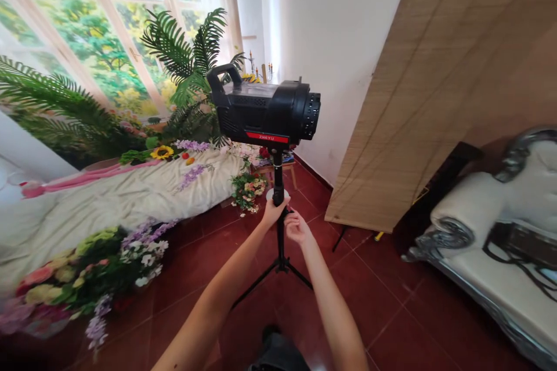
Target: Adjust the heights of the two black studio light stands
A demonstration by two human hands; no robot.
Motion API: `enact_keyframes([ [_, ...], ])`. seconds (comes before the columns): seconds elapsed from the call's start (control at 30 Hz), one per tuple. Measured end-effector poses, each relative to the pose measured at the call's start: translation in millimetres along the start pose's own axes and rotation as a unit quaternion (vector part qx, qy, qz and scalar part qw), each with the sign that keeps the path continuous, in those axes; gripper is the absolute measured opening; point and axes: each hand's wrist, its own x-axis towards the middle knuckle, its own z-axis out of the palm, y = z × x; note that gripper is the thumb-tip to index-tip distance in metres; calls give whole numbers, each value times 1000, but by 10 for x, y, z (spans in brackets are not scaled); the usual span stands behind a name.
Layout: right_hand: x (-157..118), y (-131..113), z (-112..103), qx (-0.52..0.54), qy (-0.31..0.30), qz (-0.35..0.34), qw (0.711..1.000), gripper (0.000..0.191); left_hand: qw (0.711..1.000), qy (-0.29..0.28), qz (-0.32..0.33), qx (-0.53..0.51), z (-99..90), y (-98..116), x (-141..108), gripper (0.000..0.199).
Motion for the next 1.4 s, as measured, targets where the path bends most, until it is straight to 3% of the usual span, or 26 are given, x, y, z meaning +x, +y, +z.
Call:
enact_keyframes([
  [0.17,-4,-100,-42,-34,-17,14,999,31,1000,0,-13,13,35,-47,38,40],
  [0.27,11,-144,-93,-133,-12,8,991,31,1000,-7,-14,17,35,-37,34,41],
  [0.33,34,-180,-120,-301,4,-23,953,32,1000,0,-16,25,27,-39,37,42],
  [0.43,66,-274,-101,-526,30,-45,849,30,999,7,-11,38,6,-75,52,42],
  [0.5,65,-347,-43,-667,36,-60,742,23,999,7,-8,38,-4,-116,64,41],
  [0.53,54,-376,-6,-751,43,-77,654,20,999,6,-9,34,-6,-139,69,41],
  [0.6,15,-401,69,-907,52,-105,405,21,1000,6,-13,25,-3,-178,76,42],
  [0.63,-10,-396,99,-947,54,-111,297,25,1000,6,-14,23,0,-191,79,42],
  [0.67,-35,-382,122,-965,54,-111,233,29,1000,6,-15,23,4,-199,81,42],
  [0.7,-58,-361,135,-972,54,-109,203,32,1000,6,-14,26,6,-201,82,42],
  [0.77,-94,-314,132,-969,67,-118,207,34,999,6,-14,31,8,-191,82,42],
  [0.83,-112,-281,92,-952,102,-132,256,43,999,6,-14,31,6,-175,78,42],
  [0.87,-113,-273,60,-938,123,-135,296,48,999,6,-12,30,4,-168,75,42],
  [0.93,-93,-273,-17,-891,155,-124,409,57,1000,9,-8,26,2,-162,69,41],
  [1.03,-12,-289,-128,-760,167,-61,626,72,999,12,-12,28,5,-166,62,42],
  [1.07,23,-292,-154,-709,168,-38,684,76,999,14,-17,29,7,-165,59,42],
  [1.1,56,-293,-174,-667,169,-20,725,77,999,15,-21,30,9,-160,56,42],
  [1.13,82,-291,-186,-642,171,-16,748,75,999,15,-26,28,11,-151,52,43],
  [1.2,101,-278,-190,-649,173,-66,738,64,999,14,-30,20,15,-123,45,44],
  [1.33,-40,-221,-119,-735,151,-262,607,42,999,20,-27,17,23,-60,30,44],
  [1.4,-163,-202,-55,-766,131,-308,549,37,999,26,-32,14,26,-42,21,44],
])
